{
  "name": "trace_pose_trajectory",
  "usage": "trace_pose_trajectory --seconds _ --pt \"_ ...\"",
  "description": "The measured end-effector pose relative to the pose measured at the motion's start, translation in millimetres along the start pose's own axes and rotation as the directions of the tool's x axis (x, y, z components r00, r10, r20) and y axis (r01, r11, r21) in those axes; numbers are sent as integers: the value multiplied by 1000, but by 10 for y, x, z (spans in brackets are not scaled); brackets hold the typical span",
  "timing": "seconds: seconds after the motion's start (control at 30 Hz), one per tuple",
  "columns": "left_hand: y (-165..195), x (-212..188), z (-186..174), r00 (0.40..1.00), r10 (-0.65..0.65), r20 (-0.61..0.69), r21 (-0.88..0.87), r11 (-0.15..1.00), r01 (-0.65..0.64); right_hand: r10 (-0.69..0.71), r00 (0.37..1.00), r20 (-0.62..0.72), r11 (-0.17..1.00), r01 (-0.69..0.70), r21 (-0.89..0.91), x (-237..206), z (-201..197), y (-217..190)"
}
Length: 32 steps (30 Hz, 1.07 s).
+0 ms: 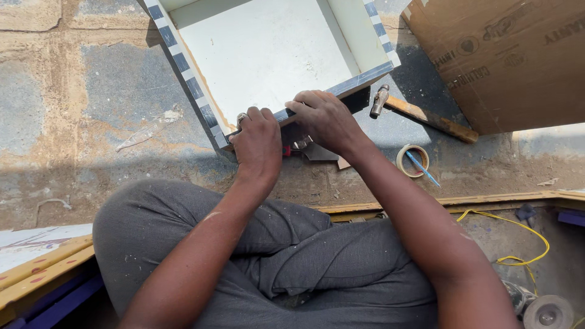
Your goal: The person assembles a wooden box by attaching metal tracks to its sides using a hammer, chisel, and pencil to mark and secure the components.
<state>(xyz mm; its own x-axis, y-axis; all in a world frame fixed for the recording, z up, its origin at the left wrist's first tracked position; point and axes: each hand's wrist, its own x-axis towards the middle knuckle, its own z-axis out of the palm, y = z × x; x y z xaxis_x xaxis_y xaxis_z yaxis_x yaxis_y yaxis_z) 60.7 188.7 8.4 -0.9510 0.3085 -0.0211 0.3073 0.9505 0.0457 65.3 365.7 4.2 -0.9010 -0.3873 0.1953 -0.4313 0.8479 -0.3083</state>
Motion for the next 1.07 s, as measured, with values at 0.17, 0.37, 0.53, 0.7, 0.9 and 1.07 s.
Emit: trace_pose_trajectory --seconds 0.17,0.37,0.53,0.7,0.9,1.07 --pt "-57 55 -26 993 9 119 1 1000 -9 115 993 -1 989 -115 -95 -131 -348 499" --pt "-113 69 -99 982 17 186 -48 999 -9 162 966 -200 969 -194 -152 -364 -683 997" --pt "-219 83 -126 981 -10 192 -73 997 24 198 966 -167 967 -221 -131 -393 -704 1154" --pt "-353 114 -117 969 -39 242 -157 984 79 284 957 -58 956 -287 -58 -295 -722 1287" --pt "-355 132 -137 988 -34 150 -140 989 55 277 960 -34 958 -279 -73 -258 -725 1310" --pt "-313 122 -173 983 -56 177 -85 994 72 239 969 -57 954 -245 -173 -272 -709 1293"
